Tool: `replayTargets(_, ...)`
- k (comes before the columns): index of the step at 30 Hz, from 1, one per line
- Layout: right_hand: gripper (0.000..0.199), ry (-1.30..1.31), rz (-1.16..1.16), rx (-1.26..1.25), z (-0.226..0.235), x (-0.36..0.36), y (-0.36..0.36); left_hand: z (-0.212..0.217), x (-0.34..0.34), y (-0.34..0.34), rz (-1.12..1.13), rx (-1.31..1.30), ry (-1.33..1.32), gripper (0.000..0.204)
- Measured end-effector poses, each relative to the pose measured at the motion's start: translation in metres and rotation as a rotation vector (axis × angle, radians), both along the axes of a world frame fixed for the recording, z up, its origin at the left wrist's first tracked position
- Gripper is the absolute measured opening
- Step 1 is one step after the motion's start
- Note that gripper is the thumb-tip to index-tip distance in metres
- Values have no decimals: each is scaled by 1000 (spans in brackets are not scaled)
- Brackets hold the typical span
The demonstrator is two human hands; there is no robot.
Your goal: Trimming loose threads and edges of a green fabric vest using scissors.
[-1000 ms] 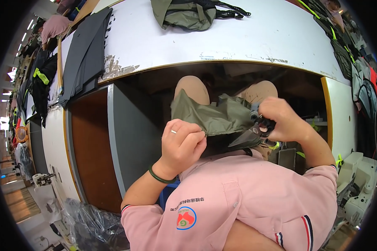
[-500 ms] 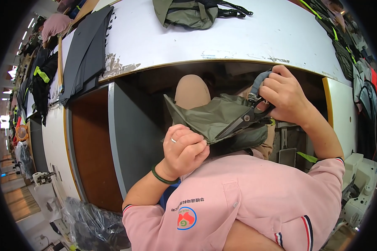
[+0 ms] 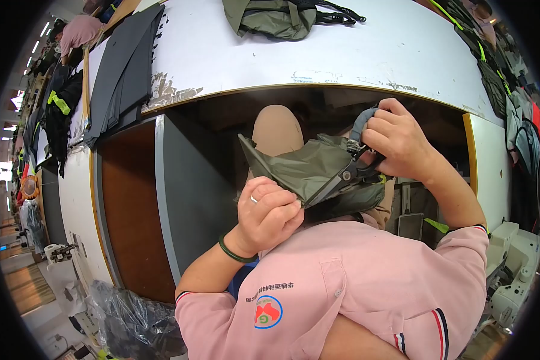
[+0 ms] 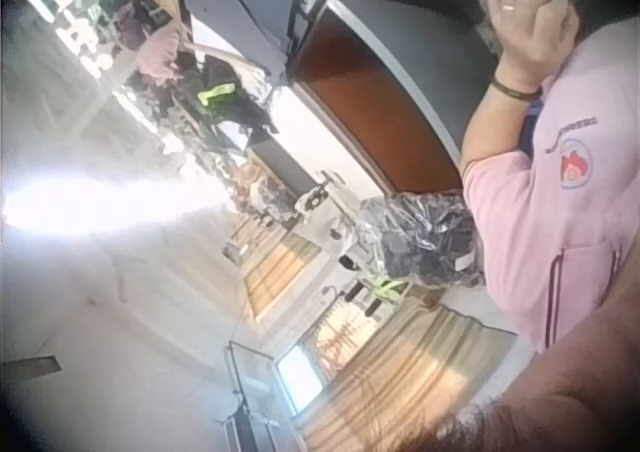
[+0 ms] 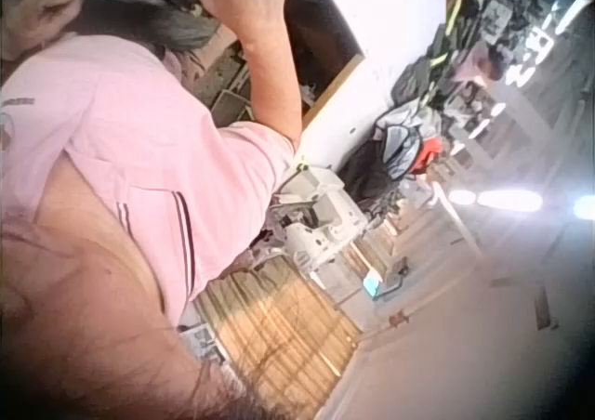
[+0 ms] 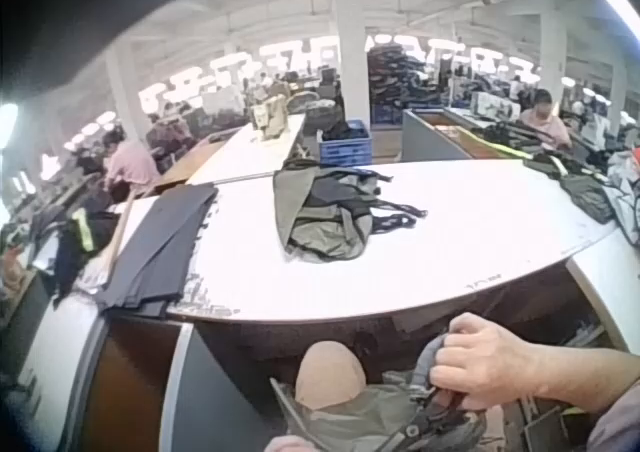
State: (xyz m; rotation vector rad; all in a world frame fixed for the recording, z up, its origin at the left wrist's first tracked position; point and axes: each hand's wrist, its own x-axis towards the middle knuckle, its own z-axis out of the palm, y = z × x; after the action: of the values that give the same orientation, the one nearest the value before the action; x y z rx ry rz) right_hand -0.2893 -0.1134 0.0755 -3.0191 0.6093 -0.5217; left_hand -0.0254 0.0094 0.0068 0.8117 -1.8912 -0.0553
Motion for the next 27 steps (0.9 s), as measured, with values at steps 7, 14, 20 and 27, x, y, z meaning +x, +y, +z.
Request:
replayTargets(7,30,0,-24,-37,-5,-1,1,0,-1,0,-7,16,-1,28)
replayTargets(14,38,-42,-115,313,-5,-5,5,2,1,1,0,42,-15,28)
replayTargets(20,29,-130,21,547,-12,18,31,15,2,-9,-62,116,-32,25)
replayTargets(27,25,-166,-141,767,-8,4,25,18,30,-4,-78,507,-174,23)
